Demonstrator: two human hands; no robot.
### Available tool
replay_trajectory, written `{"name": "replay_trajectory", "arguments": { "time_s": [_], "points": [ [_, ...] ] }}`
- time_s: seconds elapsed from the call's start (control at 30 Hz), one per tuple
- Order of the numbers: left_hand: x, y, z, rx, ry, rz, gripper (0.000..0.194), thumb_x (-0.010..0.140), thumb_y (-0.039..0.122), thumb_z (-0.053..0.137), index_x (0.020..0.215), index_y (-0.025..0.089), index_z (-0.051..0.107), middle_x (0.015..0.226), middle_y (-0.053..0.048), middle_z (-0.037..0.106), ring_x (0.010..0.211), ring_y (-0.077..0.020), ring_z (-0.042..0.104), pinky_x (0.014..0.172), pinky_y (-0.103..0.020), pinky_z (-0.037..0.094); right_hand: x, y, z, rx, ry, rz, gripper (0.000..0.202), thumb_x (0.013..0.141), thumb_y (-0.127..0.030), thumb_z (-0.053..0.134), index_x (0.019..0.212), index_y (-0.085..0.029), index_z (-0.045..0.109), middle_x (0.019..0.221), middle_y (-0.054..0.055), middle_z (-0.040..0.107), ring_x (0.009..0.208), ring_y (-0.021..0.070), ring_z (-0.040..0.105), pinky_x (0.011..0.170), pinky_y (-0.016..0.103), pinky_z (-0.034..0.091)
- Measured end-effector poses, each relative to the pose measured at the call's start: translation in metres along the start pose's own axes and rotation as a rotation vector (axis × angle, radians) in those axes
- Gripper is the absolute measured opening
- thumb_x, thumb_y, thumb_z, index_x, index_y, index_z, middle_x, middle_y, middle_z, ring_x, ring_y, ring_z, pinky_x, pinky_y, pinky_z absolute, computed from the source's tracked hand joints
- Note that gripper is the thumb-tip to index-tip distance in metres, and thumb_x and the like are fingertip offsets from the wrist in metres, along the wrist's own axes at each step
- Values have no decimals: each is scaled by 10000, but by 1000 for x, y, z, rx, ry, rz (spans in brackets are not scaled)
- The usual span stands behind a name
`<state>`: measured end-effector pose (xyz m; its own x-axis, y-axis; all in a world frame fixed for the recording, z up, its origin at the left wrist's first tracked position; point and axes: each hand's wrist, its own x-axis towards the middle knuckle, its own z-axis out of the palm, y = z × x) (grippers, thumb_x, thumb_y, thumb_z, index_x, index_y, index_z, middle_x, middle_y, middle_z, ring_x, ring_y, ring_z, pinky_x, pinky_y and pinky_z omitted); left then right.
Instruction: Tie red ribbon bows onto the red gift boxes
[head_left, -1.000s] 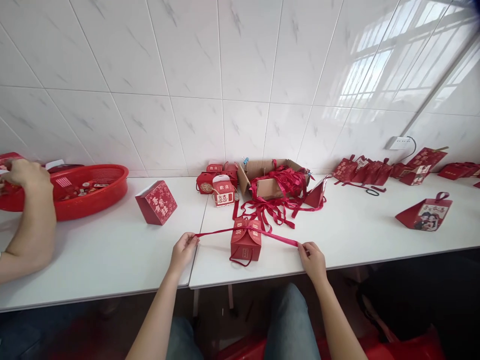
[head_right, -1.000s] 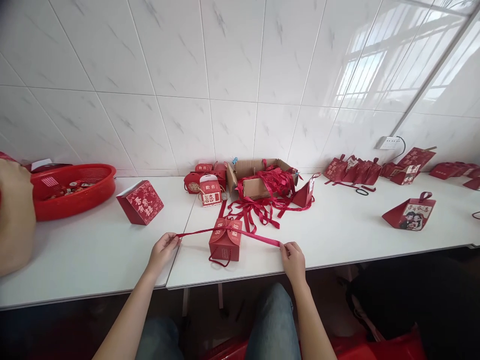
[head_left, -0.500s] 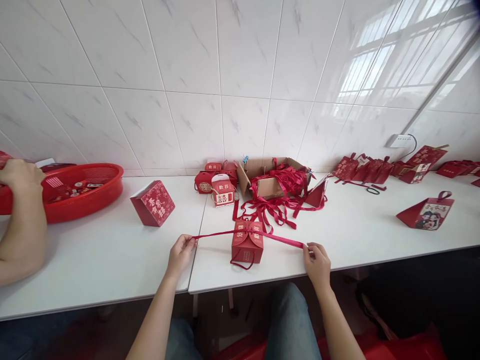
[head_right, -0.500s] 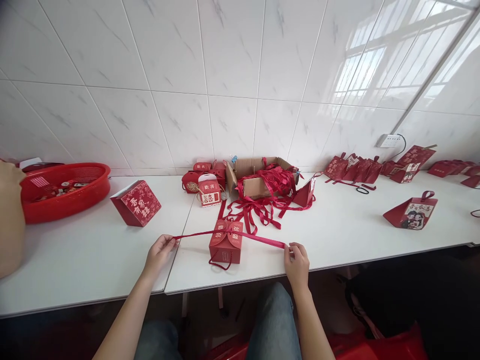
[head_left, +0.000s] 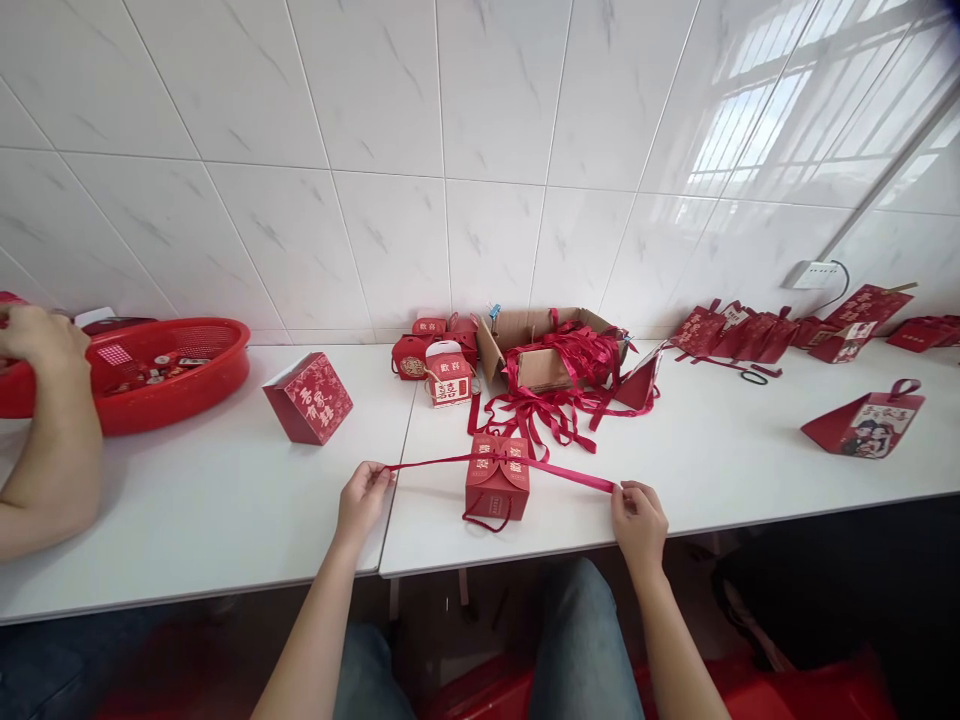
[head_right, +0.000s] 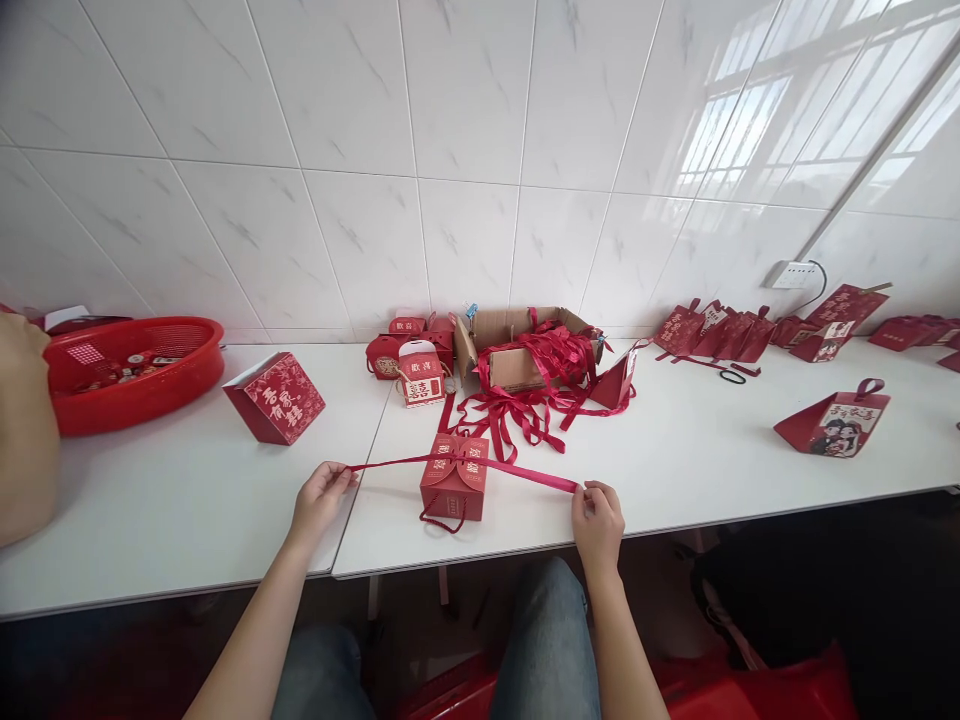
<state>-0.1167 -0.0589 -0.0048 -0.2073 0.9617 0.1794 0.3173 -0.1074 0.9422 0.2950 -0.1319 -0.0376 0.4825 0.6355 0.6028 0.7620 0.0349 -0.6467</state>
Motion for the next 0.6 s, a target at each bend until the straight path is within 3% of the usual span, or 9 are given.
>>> {"name": "replay_trajectory", "arguments": {
  "time_s": [0.23,0.6],
  "points": [
    [-1,5,0,48,68,-16,247,752,454,539,751,208,516,713,-17,602,746,-216,617,741,-337,473,1,-3,-1,45,18,93,312,893,-397,423,670,-193,503,896,123,601,711,182,561,618,321,491],
    [-5,11,2,41,198,-35,252,733,447,531,781,200,522,691,-35,642,731,-224,652,755,-381,513,5,-4,-3,47,33,107,259,897,-363,371,706,-205,446,904,140,566,764,204,531,600,329,444]
  ]
}}
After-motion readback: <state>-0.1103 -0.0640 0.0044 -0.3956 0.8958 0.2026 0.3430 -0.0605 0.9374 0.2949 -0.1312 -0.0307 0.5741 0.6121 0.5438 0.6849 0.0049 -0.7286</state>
